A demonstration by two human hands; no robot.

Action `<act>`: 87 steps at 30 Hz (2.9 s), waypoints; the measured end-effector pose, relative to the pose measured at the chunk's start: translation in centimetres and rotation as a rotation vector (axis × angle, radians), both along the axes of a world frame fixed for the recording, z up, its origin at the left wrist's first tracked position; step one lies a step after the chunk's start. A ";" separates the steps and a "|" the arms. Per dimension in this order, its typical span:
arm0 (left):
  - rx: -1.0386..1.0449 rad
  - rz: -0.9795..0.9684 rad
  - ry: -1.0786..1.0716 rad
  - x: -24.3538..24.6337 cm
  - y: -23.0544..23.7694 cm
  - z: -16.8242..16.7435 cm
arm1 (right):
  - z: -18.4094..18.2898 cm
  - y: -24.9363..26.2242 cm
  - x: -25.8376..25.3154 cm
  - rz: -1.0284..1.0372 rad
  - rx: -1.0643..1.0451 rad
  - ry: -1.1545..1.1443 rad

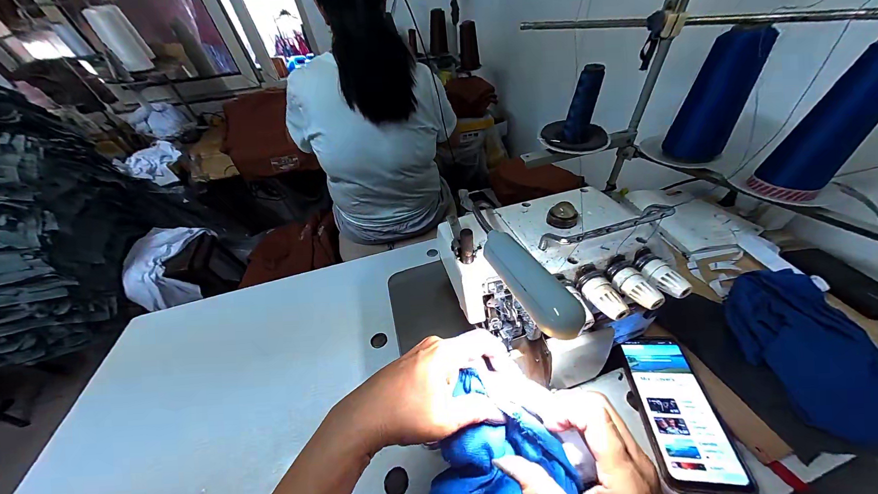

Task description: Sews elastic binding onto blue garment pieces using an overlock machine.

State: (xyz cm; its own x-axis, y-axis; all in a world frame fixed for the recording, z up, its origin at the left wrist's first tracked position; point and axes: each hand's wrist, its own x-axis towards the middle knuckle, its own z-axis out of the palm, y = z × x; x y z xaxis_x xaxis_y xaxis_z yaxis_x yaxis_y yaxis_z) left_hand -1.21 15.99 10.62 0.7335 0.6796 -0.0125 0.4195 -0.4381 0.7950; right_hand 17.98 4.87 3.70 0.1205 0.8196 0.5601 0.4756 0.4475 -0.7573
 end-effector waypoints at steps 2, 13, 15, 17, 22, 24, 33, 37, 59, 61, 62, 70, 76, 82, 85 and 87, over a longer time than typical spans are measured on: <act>0.006 -0.006 -0.058 0.1 -0.1 -0.3 | -0.2 0.6 0.2 0.002 0.083 -0.021; 0.184 -0.143 -0.306 -0.3 0.1 -2.2 | 2.2 1.4 1.0 0.060 -0.038 -0.016; 0.195 -0.164 -0.304 -0.6 -0.1 -2.2 | 2.5 1.8 1.1 0.085 -0.159 0.054; 0.190 -0.159 -0.288 -0.8 -0.3 -2.1 | 2.5 2.1 1.5 0.130 -0.273 0.084; 0.195 -0.190 -0.306 -1.1 -0.2 -2.2 | 1.7 1.7 1.7 0.132 -0.195 -0.015; 0.194 -0.183 -0.332 -1.0 -0.2 -2.1 | 1.2 2.1 1.4 0.066 -0.034 -0.048; 0.096 0.044 -0.238 -0.4 -0.4 -1.2 | 0.5 1.7 1.4 0.133 0.110 -0.080; 0.076 0.039 -0.212 -0.5 -0.5 -1.2 | -0.3 1.8 1.3 0.099 0.125 0.002; 0.178 -0.009 -0.403 -0.5 -1.0 -3.6 | 0.3 2.0 0.8 0.167 0.151 0.007; 0.202 0.006 -0.402 -0.6 -1.0 -3.7 | -0.1 2.3 0.8 0.171 0.176 0.007; 0.201 0.013 -0.398 -0.6 -1.0 -3.7 | -0.2 2.4 0.8 0.177 0.180 0.014; 0.136 0.031 -0.411 -0.9 -1.0 -3.7 | -0.1 2.2 1.3 0.224 0.139 0.035; 0.123 0.014 -0.433 -1.1 -1.1 -3.8 | -0.1 2.5 1.1 0.144 0.136 0.000; 0.118 0.042 -0.432 -1.1 -1.3 -3.9 | -0.2 2.5 0.7 0.126 0.102 0.073; 0.103 0.045 -0.446 -1.1 -1.3 -3.9 | -0.3 2.6 0.7 0.119 0.102 0.070; 0.103 0.052 -0.445 -1.1 -1.4 -4.0 | -0.4 2.6 0.7 0.116 0.104 0.072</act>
